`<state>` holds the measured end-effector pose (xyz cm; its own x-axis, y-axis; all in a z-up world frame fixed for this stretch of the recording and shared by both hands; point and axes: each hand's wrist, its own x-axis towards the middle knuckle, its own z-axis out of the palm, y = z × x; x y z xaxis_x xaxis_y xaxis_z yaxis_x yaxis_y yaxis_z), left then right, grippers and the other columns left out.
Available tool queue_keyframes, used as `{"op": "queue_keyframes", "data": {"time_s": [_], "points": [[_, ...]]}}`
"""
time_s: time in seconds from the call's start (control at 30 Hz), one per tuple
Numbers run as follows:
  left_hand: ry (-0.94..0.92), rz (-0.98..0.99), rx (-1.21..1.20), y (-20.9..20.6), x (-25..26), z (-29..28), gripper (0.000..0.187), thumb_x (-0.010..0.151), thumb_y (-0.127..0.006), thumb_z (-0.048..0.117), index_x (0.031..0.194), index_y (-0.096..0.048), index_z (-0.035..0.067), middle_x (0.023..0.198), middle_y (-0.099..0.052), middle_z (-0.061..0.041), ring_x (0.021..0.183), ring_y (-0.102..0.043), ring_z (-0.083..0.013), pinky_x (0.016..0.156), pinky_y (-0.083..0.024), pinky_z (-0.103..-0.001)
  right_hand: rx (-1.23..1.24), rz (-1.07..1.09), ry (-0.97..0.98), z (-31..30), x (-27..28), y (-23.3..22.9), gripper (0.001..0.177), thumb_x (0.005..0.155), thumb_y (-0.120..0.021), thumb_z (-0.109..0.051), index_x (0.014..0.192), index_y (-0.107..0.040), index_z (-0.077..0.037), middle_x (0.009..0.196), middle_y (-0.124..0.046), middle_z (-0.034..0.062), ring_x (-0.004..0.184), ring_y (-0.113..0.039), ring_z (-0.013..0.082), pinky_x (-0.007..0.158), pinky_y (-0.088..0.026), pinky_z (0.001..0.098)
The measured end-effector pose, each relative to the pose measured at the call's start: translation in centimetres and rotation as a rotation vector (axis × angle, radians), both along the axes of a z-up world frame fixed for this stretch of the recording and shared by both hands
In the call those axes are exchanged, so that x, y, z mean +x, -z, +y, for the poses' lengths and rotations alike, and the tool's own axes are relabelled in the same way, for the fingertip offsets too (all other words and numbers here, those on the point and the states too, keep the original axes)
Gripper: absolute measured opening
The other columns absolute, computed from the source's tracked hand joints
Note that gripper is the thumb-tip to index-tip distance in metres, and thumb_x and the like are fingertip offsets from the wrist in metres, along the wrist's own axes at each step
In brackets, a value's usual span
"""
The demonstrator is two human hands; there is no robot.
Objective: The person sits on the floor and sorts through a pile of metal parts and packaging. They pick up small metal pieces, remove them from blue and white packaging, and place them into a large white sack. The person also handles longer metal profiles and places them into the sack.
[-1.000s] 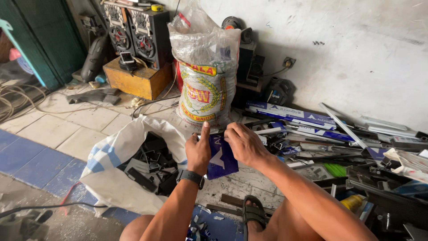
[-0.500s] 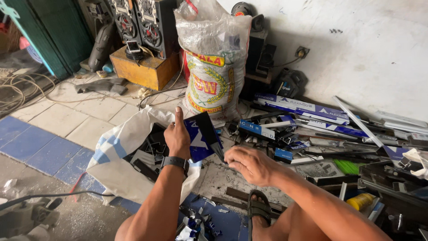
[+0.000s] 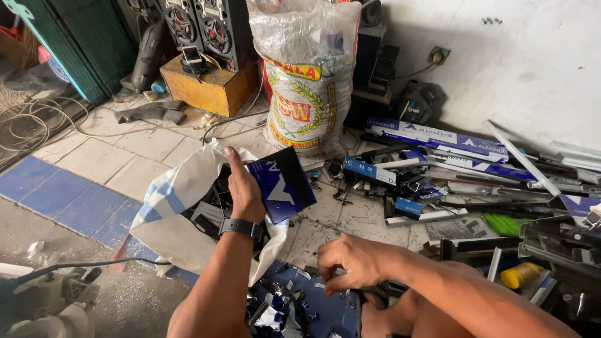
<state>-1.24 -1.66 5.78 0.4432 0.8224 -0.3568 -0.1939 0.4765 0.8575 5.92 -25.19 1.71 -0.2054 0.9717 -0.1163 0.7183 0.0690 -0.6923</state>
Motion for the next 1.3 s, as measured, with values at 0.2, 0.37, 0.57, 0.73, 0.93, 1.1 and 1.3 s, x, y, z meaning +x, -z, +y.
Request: {"op": "queue_keyframes", "data": {"time_s": [0.2, 0.37, 0.57, 0.73, 0.93, 1.1, 1.3], "points": [[0.003, -0.014, 0.018, -0.1, 0.1, -2.4, 0.051, 0.101, -0.054, 0.054, 0.081, -0.059, 0.007, 0.068, -0.050, -0.007, 0.058, -0.054, -0.0212, 0.060, -0.052, -0.039, 0.425, 0.077, 0.243, 2.8, -0.6, -1.5, 0.013, 0.089, -0.083, -0.018, 0.094, -0.074, -0.009, 0.081, -0.070, 0.0063, 0.065, -0.065, 0.0163, 0.057, -0.056, 0.0294], [0.071, -0.052, 0.193, 4.1, 2.2, -2.6, 0.051, 0.100, -0.063, 0.047, 0.072, -0.066, 0.004, 0.065, -0.052, -0.011, 0.057, -0.055, -0.0227, 0.057, -0.050, -0.032, 0.954, -0.166, 0.573, 5.4, 2.8, -2.7, 0.031, 0.093, -0.078, -0.016, 0.119, -0.070, -0.001, 0.097, -0.069, 0.0144, 0.081, -0.069, 0.0258, 0.069, -0.061, 0.0364], [0.129, -0.175, 0.145, 6.5, 3.8, -3.5, 0.046, 0.101, -0.064, 0.037, 0.070, -0.061, 0.004, 0.055, -0.051, -0.010, 0.046, -0.056, -0.0193, 0.046, -0.048, -0.029, 1.012, -0.214, 0.725, 7.1, 3.5, -1.8, 0.009, 0.095, -0.078, -0.016, 0.102, -0.080, -0.012, 0.095, -0.075, 0.0043, 0.080, -0.074, 0.0258, 0.061, -0.060, 0.0345], [0.071, -0.016, 0.236, 8.5, 4.6, -2.6, 0.056, 0.102, -0.062, 0.046, 0.066, -0.062, 0.004, 0.054, -0.050, -0.011, 0.048, -0.051, -0.0191, 0.049, -0.046, -0.032, 1.006, -0.155, 0.628, 7.2, 2.8, -1.5, 0.012, 0.099, -0.069, -0.013, 0.089, -0.070, -0.006, 0.092, -0.072, 0.0098, 0.088, -0.072, 0.0340, 0.074, -0.060, 0.0431], [-0.008, 0.087, 0.150, 6.3, 3.3, -1.1, 0.063, 0.099, -0.062, 0.057, 0.068, -0.062, 0.002, 0.068, -0.060, -0.017, 0.067, -0.057, -0.0260, 0.071, -0.050, -0.039, 0.917, -0.014, 0.584, 6.0, 0.3, -1.6, 0.014, 0.103, -0.061, -0.012, 0.090, -0.064, -0.008, 0.096, -0.071, 0.0096, 0.095, -0.072, 0.0347, 0.082, -0.058, 0.0425], [-0.009, 0.137, 0.158, 4.4, 2.5, -1.1, 0.071, 0.098, -0.058, 0.062, 0.074, -0.068, -0.003, 0.078, -0.066, -0.022, 0.081, -0.065, -0.0298, 0.083, -0.051, -0.042, 0.855, 0.083, 0.423, 4.1, -1.6, -3.2, 0.012, 0.101, -0.060, -0.004, 0.089, -0.063, -0.006, 0.093, -0.071, 0.0105, 0.092, -0.074, 0.0311, 0.082, -0.060, 0.0425], [-0.093, 0.104, 0.100, 3.9, 1.6, 0.7, 0.070, 0.098, -0.058, 0.062, 0.074, -0.069, -0.002, 0.075, -0.065, -0.019, 0.078, -0.067, -0.0305, 0.082, -0.053, -0.041, 0.757, 0.141, 0.267, 1.6, -2.8, -4.3, 0.012, 0.099, -0.059, -0.001, 0.089, -0.062, -0.006, 0.091, -0.071, 0.0116, 0.091, -0.075, 0.0308, 0.083, -0.061, 0.0451]]}}
